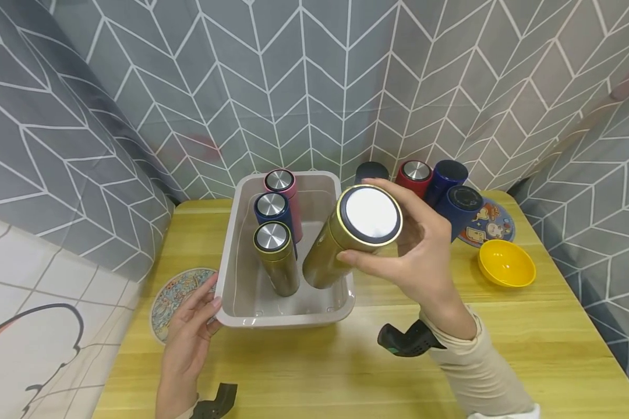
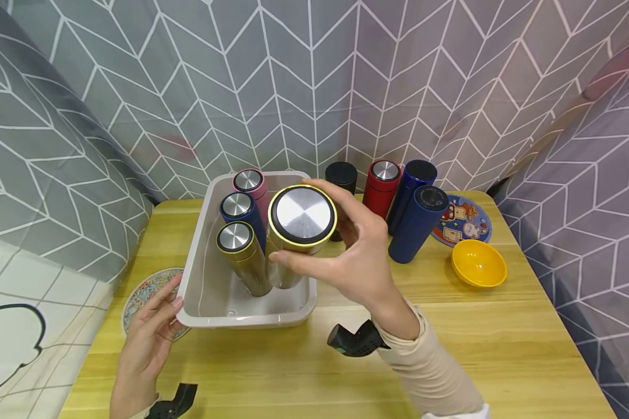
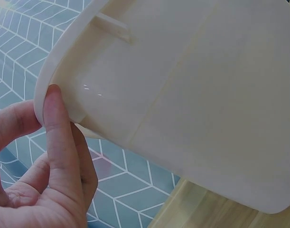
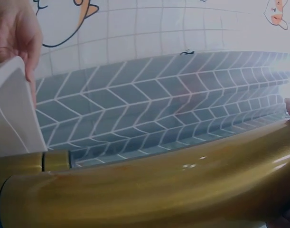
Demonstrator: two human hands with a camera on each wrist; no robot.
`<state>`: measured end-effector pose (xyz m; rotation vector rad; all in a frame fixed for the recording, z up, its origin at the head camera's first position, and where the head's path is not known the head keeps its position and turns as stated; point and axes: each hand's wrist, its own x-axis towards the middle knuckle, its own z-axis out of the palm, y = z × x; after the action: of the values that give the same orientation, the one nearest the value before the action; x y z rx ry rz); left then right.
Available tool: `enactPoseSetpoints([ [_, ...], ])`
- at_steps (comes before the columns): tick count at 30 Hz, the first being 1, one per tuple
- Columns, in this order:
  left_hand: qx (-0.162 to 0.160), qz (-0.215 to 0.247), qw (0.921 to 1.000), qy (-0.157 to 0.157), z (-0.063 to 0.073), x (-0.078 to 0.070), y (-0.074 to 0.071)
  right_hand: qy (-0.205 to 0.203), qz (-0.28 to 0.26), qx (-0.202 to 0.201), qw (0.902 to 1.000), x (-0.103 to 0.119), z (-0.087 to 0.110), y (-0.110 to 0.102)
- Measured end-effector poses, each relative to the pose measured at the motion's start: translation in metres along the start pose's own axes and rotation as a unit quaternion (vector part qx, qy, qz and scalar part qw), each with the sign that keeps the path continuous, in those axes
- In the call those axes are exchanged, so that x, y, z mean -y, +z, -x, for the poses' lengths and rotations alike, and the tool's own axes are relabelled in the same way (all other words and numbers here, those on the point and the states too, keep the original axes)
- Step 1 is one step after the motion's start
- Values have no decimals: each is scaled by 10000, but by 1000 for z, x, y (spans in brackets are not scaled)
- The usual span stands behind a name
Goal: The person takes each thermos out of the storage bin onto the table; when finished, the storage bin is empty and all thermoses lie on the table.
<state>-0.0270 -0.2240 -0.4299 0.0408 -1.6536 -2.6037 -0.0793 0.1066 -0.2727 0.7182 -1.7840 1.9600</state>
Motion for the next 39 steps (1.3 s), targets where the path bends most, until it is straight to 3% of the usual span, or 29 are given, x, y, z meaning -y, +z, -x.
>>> enactPoseSetpoints([
  [10, 28, 35, 10000, 19, 0, -1, 1, -337, -270, -674, 9968, 14, -6, -14],
  [17, 55, 87, 9999, 48, 0, 0, 0, -296, -248, -1237, 9916, 16, -7, -28],
  [24, 100, 125, 9999, 42, 1, 0, -1, -281, -232, -1503, 9880, 11, -8, -43],
  [30, 70, 64, 9999, 49, -1, -1, -1, 29, -46, -1526, 9883, -5, -6, -57],
  [33, 30, 21, 10000, 27, 0, 0, -2, 426, 323, -1477, 9876, -16, -1, -64],
  [36, 69, 44, 10000, 33, 1, 0, -2, 953, 963, -1382, 9811, -27, 3, -70],
  [39, 151, 124, 9998, 63, 0, 1, -3, 1436, 1682, -1212, 9677, -39, 6, -76],
])
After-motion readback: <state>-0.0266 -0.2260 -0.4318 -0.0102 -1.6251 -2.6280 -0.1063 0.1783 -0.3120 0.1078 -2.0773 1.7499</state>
